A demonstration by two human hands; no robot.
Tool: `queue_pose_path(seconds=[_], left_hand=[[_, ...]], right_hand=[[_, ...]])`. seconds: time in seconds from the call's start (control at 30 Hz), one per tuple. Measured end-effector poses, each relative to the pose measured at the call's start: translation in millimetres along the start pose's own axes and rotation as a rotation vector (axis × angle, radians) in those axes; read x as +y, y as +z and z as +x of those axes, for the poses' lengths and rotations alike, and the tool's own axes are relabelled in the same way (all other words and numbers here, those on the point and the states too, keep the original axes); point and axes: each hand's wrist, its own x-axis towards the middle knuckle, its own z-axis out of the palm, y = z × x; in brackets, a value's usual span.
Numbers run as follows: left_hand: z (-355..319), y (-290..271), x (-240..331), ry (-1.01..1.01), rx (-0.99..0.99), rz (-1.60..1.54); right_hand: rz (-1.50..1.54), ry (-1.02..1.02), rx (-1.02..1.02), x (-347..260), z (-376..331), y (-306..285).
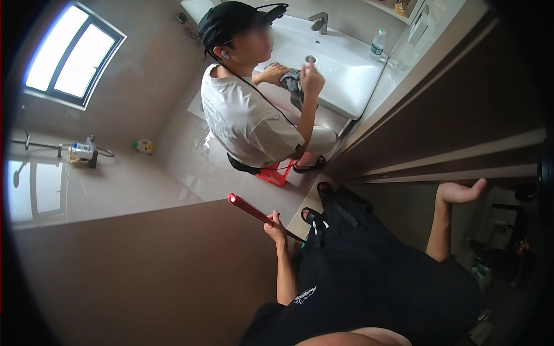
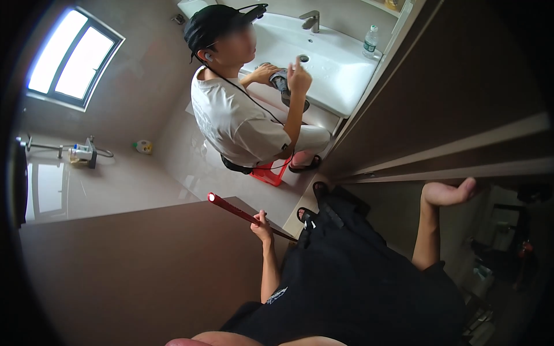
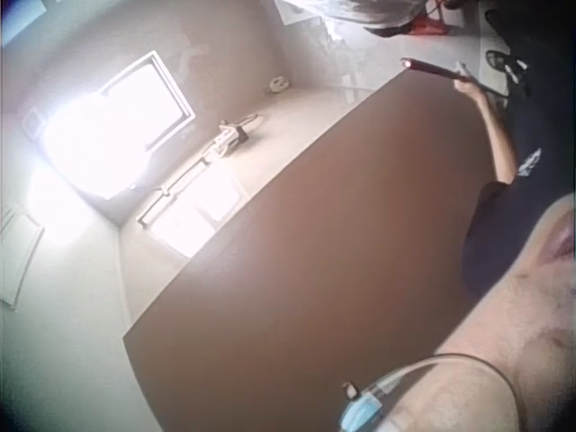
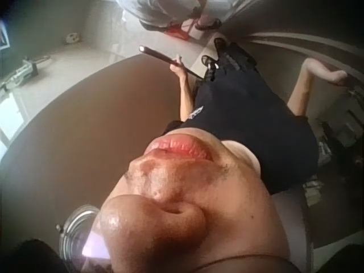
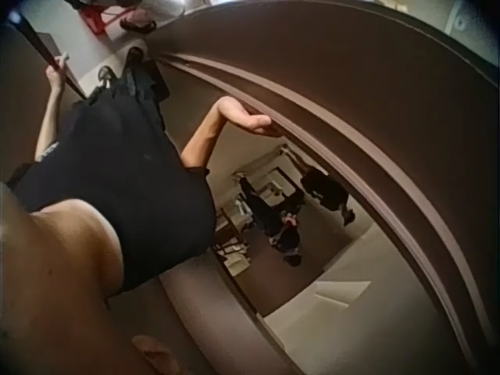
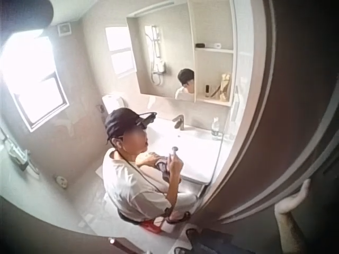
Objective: Sweeping the floor with a long-handled squeegee broom.
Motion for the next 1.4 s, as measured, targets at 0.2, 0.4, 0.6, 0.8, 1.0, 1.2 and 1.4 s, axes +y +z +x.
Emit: queue_pose_path(seconds=[0.2,0.4,0.6,0.8,1.0,1.2,1.4], left_hand=[[-22,-14,-18,0.063,0.102,-0.053],[-41,-14,-10,0.089,0.119,-0.042],[-44,-21,0,0.069,0.106,-0.026],[-45,-26,-2,0.110,0.088,-0.008],[-44,-29,-5,0.190,0.103,-0.018],[-63,-18,16,0.145,0.107,-0.061],[-94,-30,-2,0.228,0.056,-0.057]], right_hand=[[-0.131,-0.173,-0.191,25,16,-13],[-0.087,-0.177,-0.249,34,22,-9],[-0.013,-0.050,-0.374,14,24,-10],[-0.009,-0.033,-0.547,-9,32,-27],[-0.114,0.107,-0.769,0,29,-47],[-0.206,0.095,-0.943,-4,32,-63],[-0.243,0.270,-1.176,-16,-1,-114]])
